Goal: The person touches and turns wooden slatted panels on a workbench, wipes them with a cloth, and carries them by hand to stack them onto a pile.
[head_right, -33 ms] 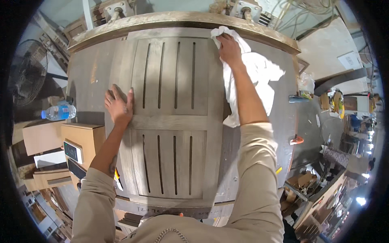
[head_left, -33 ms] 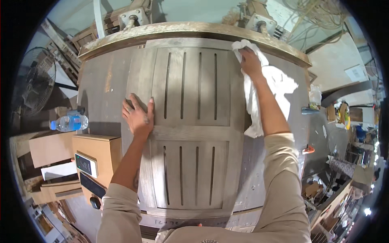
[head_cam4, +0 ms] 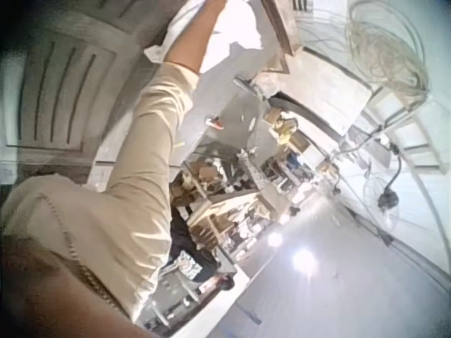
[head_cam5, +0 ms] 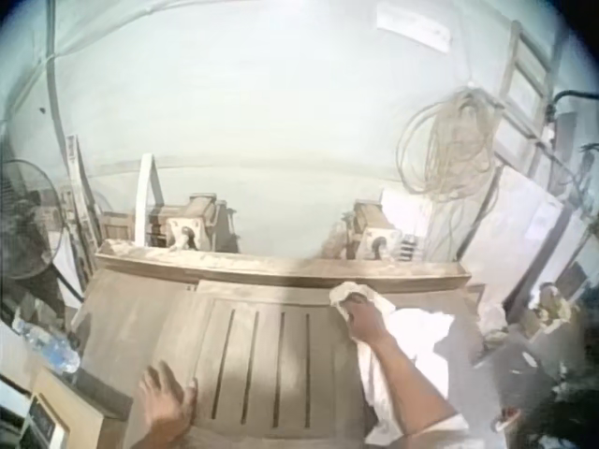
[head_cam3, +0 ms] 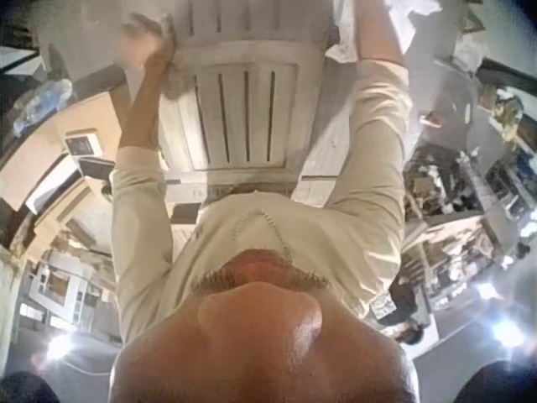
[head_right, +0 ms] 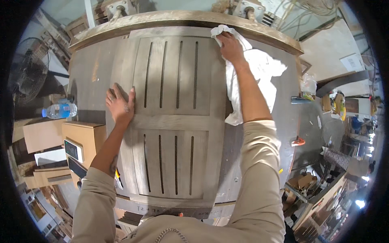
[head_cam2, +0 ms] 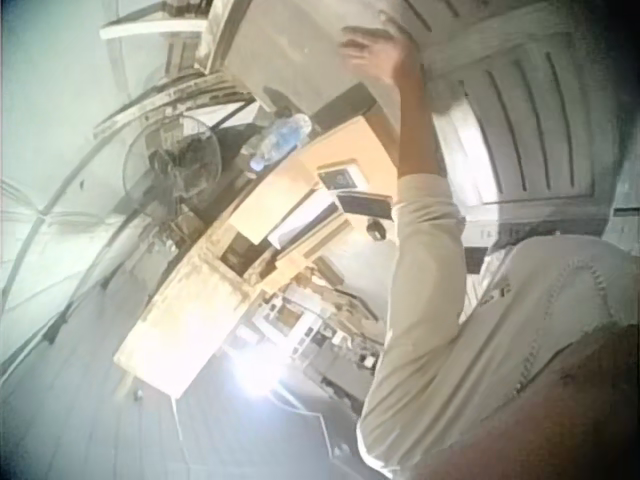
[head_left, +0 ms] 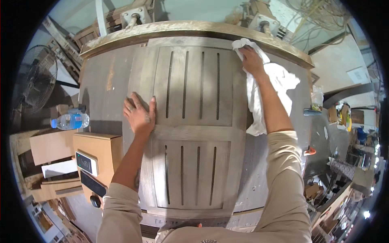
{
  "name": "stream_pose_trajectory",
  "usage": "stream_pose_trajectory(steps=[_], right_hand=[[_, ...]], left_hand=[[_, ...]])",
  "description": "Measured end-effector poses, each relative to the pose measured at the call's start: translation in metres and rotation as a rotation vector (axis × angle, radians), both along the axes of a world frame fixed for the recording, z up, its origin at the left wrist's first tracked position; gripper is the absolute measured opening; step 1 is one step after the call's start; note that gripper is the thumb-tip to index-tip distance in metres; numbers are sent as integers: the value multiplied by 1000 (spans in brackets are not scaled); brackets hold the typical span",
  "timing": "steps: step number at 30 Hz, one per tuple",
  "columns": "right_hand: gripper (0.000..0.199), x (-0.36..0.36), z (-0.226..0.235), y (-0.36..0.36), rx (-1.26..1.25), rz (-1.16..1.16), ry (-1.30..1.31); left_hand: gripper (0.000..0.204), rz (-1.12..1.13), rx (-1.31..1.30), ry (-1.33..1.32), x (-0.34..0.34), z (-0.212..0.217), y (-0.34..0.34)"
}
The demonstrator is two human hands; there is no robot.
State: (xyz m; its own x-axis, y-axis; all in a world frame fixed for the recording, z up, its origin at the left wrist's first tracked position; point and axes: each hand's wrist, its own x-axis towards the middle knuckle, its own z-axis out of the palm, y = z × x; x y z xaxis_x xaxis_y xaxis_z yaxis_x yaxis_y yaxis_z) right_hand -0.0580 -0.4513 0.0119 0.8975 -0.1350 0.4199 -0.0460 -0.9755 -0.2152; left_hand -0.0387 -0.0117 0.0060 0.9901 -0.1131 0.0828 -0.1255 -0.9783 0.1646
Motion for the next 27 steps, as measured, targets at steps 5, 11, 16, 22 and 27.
stream_pose_trajectory(steps=[5,11,16,22,27], right_hand=[[42,10,1,2,-99,109,247],[38,10,-1,-25,-132,247,223],[36,14,4,-24,-184,275,256],[38,3,25,-19,-240,144,374],[35,6,43,-14,-344,126,520]], left_hand=[[84,-21,6,-33,-2,0,14],[84,-7,18,1,-2,-1,10],[83,3,10,-3,1,-1,12],[82,29,0,25,1,4,11],[81,29,-29,54,-1,8,10]])
